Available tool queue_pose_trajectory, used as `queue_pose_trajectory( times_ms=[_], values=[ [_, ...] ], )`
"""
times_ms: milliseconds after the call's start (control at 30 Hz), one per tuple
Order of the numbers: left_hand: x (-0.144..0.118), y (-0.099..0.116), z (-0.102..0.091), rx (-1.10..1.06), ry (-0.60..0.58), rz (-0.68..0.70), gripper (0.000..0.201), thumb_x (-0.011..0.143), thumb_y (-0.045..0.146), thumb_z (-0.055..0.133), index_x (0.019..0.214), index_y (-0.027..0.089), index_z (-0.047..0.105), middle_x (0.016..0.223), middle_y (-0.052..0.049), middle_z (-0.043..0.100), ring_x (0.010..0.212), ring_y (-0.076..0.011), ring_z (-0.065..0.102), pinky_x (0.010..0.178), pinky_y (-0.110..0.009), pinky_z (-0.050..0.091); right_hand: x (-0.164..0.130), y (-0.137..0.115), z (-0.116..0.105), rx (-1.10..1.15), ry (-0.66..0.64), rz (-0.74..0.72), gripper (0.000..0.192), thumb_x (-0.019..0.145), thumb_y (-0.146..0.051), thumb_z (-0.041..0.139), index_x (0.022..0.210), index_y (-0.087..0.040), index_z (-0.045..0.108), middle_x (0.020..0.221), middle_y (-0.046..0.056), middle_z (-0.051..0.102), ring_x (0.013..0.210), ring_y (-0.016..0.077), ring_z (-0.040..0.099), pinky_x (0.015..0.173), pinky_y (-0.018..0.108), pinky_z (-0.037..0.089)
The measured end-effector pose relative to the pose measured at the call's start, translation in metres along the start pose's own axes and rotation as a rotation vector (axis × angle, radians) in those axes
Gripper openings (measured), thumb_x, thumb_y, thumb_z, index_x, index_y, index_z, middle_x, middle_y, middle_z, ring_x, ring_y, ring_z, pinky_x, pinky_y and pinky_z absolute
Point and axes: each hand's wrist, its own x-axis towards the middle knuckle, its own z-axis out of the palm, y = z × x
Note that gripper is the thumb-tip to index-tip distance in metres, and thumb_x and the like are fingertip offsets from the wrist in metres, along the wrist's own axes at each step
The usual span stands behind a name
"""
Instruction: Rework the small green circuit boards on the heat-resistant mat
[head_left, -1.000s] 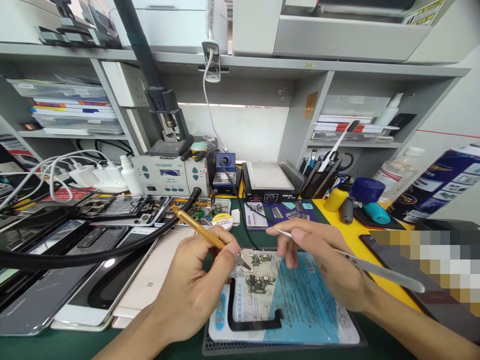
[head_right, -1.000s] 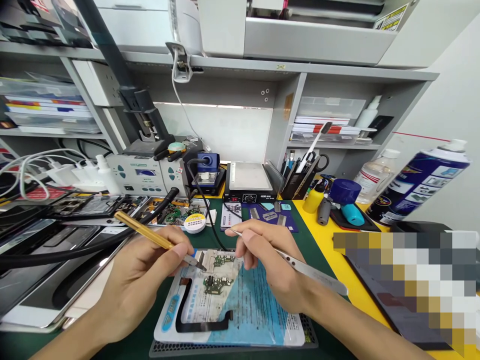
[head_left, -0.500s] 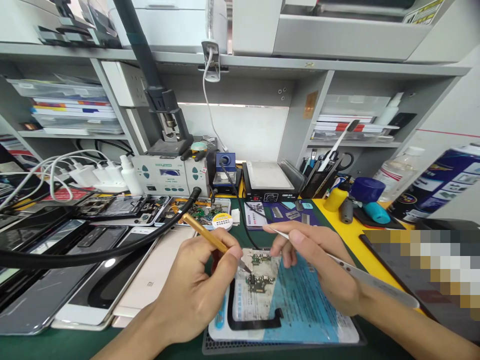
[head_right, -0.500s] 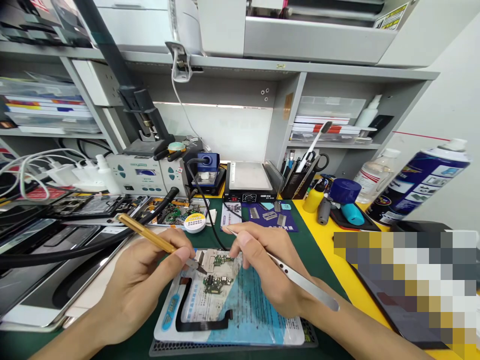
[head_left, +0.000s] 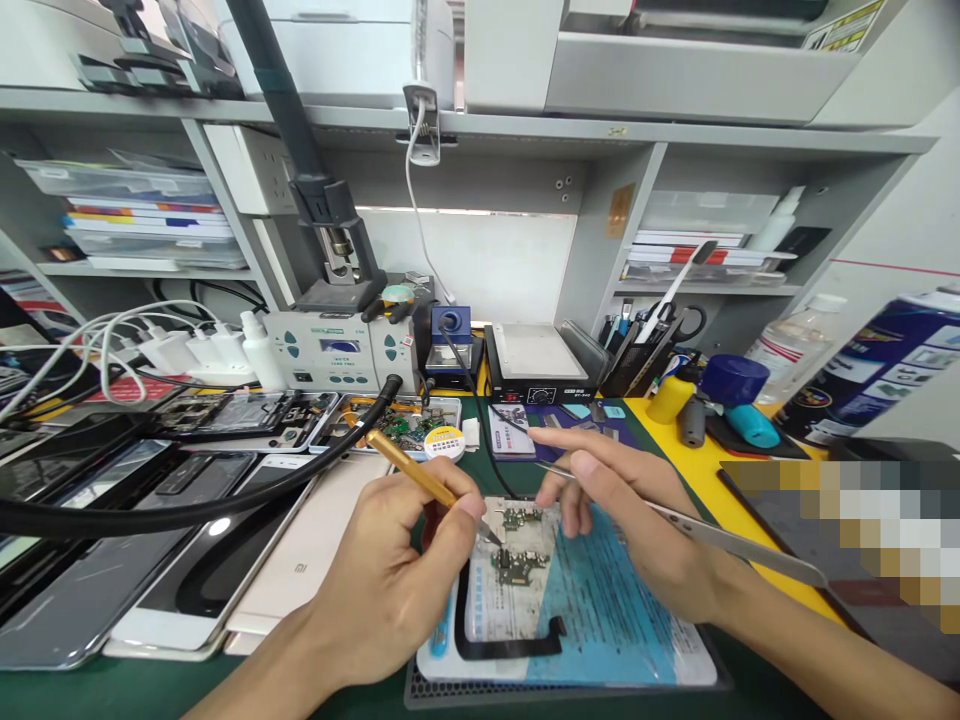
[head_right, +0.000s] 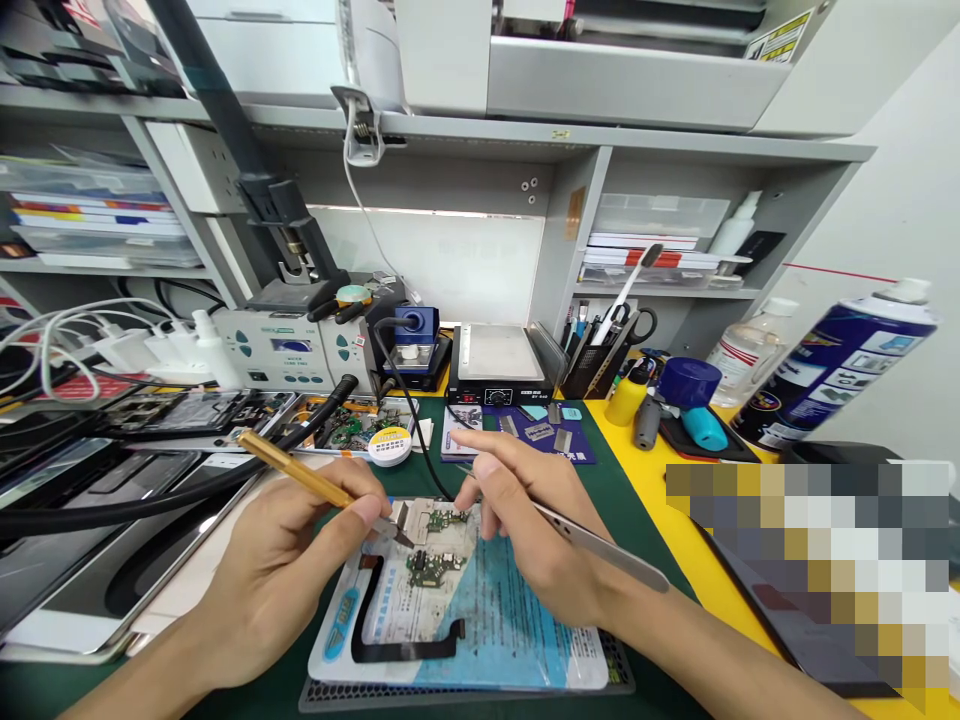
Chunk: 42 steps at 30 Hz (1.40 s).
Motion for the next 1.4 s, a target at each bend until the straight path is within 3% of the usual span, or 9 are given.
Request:
queue_pose_trajectory(
  times_ms=[200, 367, 533, 733, 833, 1000, 1200, 1400],
  values=[
    [0.000, 0.000, -0.001, 0.013, 0.006, 0.013, 0.025, 0.098, 0.020, 0.048, 0.075, 0.019, 0.058, 0.069, 0.003, 0.057, 0.059, -0.0102, 0.052, 0.056, -0.024, 0.040, 0.003, -0.006, 0.000, -0.032, 0.032, 0.107, 0.023, 0.103, -0.038, 0.055, 0.117, -0.021, 0.060, 0.083, 0.003, 0.074, 0.062, 0.0153, 0.063, 0.056, 0.028, 0.051],
    [0.001, 0.001, -0.001, 0.018, 0.013, 0.006, 0.025, 0.097, 0.020, 0.047, 0.076, 0.020, 0.059, 0.069, 0.004, 0.058, 0.059, -0.0102, 0.052, 0.056, -0.024, 0.040, 0.013, -0.008, -0.002, 0.172, 0.000, 0.242, 0.020, 0.094, -0.036, 0.069, 0.096, -0.016, 0.063, 0.082, 0.006, 0.075, 0.060, 0.0157, 0.069, 0.048, 0.024, 0.051],
    [0.003, 0.001, -0.001, 0.024, 0.008, -0.025, 0.026, 0.097, 0.023, 0.047, 0.076, 0.019, 0.060, 0.070, 0.002, 0.058, 0.059, -0.0114, 0.052, 0.055, -0.024, 0.041, 0.016, -0.004, -0.005, 0.347, -0.038, 0.340, 0.025, 0.088, -0.034, 0.076, 0.101, -0.015, 0.066, 0.088, 0.008, 0.076, 0.060, 0.0158, 0.072, 0.046, 0.022, 0.052],
    [0.002, 0.001, 0.000, 0.002, -0.034, -0.059, 0.028, 0.099, 0.030, 0.046, 0.078, 0.020, 0.061, 0.070, 0.000, 0.056, 0.062, -0.0144, 0.054, 0.048, -0.025, 0.037, 0.015, -0.010, -0.005, 0.254, -0.013, 0.343, 0.024, 0.092, -0.039, 0.070, 0.088, -0.015, 0.068, 0.063, -0.001, 0.065, 0.046, 0.0096, 0.058, 0.041, 0.020, 0.045],
    [0.003, 0.001, 0.000, 0.011, -0.032, -0.058, 0.027, 0.099, 0.031, 0.046, 0.079, 0.020, 0.062, 0.070, -0.001, 0.057, 0.063, -0.0150, 0.055, 0.048, -0.024, 0.038, 0.015, -0.013, -0.005, 0.246, -0.037, 0.372, 0.022, 0.091, -0.035, 0.072, 0.099, -0.016, 0.063, 0.071, 0.002, 0.072, 0.048, 0.0118, 0.063, 0.042, 0.021, 0.047],
    [0.004, 0.001, 0.000, 0.029, -0.036, -0.070, 0.026, 0.098, 0.031, 0.046, 0.082, 0.020, 0.063, 0.071, -0.001, 0.059, 0.063, -0.0151, 0.057, 0.047, -0.023, 0.039, 0.016, -0.008, -0.006, 0.318, -0.124, 0.403, 0.029, 0.084, -0.033, 0.081, 0.094, -0.016, 0.060, 0.085, 0.009, 0.079, 0.057, 0.0158, 0.072, 0.046, 0.022, 0.053],
    [0.002, -0.001, 0.001, 0.066, -0.050, -0.101, 0.027, 0.098, 0.032, 0.045, 0.083, 0.019, 0.063, 0.072, -0.003, 0.060, 0.066, -0.0170, 0.059, 0.046, -0.025, 0.036, 0.018, -0.006, -0.013, 0.291, -0.216, 0.431, 0.025, 0.080, -0.033, 0.084, 0.085, -0.013, 0.070, 0.057, 0.002, 0.071, 0.049, 0.0128, 0.064, 0.045, 0.021, 0.048],
    [0.000, -0.003, 0.003, 0.054, -0.067, -0.093, 0.026, 0.099, 0.032, 0.046, 0.083, 0.019, 0.062, 0.071, 0.000, 0.056, 0.054, -0.0132, 0.052, 0.046, -0.026, 0.035, 0.015, -0.002, -0.012, 0.149, -0.242, 0.402, 0.019, 0.084, -0.033, 0.079, 0.084, -0.015, 0.073, 0.055, 0.001, 0.069, 0.046, 0.0123, 0.061, 0.043, 0.020, 0.047]
  ],
)
